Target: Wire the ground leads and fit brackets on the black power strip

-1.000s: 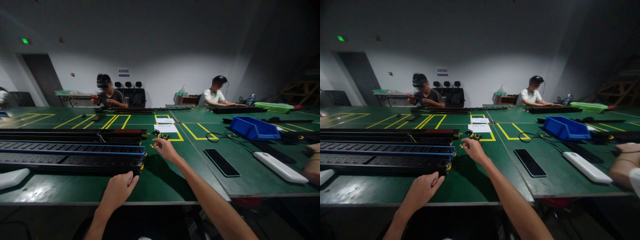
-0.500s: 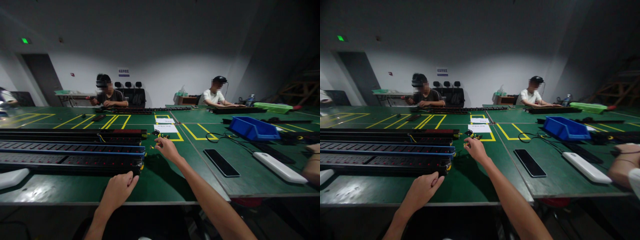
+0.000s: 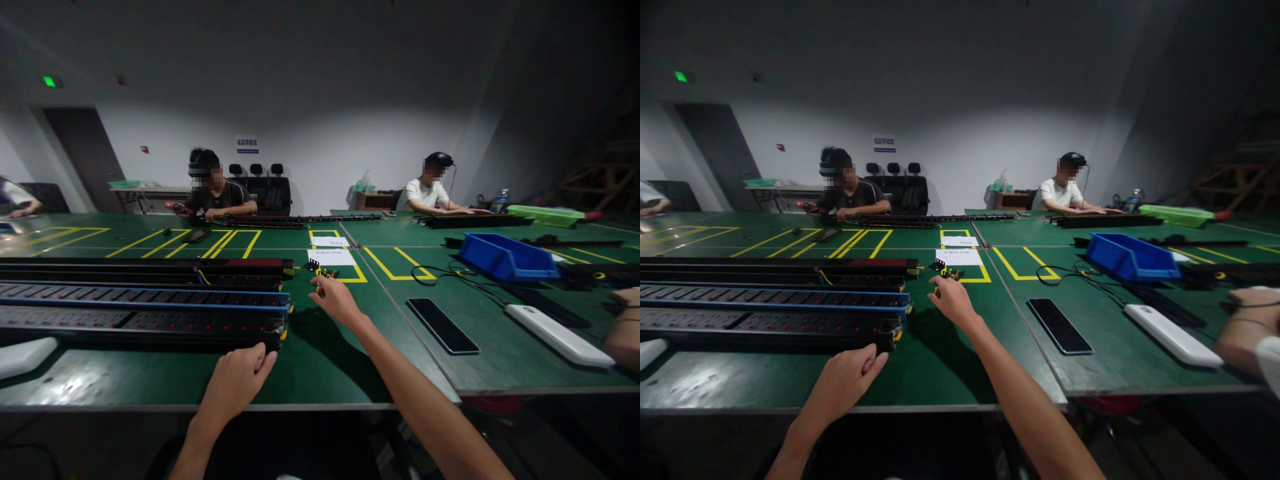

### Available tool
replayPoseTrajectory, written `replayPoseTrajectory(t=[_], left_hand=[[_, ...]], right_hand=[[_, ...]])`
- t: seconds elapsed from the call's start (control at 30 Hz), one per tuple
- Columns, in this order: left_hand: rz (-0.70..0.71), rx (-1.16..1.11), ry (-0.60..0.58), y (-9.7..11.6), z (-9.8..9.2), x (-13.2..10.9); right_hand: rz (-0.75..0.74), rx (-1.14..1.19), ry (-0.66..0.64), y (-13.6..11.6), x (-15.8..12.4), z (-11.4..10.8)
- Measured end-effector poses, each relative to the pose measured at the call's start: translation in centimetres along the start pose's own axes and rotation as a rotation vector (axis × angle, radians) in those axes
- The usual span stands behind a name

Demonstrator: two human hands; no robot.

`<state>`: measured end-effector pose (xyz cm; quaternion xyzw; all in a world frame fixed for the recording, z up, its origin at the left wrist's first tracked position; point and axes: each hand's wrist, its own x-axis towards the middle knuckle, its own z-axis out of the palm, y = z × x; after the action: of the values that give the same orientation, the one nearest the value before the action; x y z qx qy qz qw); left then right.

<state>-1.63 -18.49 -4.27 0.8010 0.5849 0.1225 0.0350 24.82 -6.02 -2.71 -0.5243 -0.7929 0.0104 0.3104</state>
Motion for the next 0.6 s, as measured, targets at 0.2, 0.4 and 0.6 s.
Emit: replayPoseTrajectory(t=[0.2,0.4,0.6], left_hand=[[0.002,-0.009,0.003,0.01,0.00,0.01],[0.006,-0.014,0.007,0.01,-0.01,0.08],[0.004,-0.026,0.011,-0.01,0.01,0.01]], right_hand=[[-0.025,0.046,-0.026,0.14,0.04,0.16],[-0.073,0.080,-0.025,0.03,-0.03,0.14],[-0.093,0.119,-0.020,0.32,-0.02,0.36]])
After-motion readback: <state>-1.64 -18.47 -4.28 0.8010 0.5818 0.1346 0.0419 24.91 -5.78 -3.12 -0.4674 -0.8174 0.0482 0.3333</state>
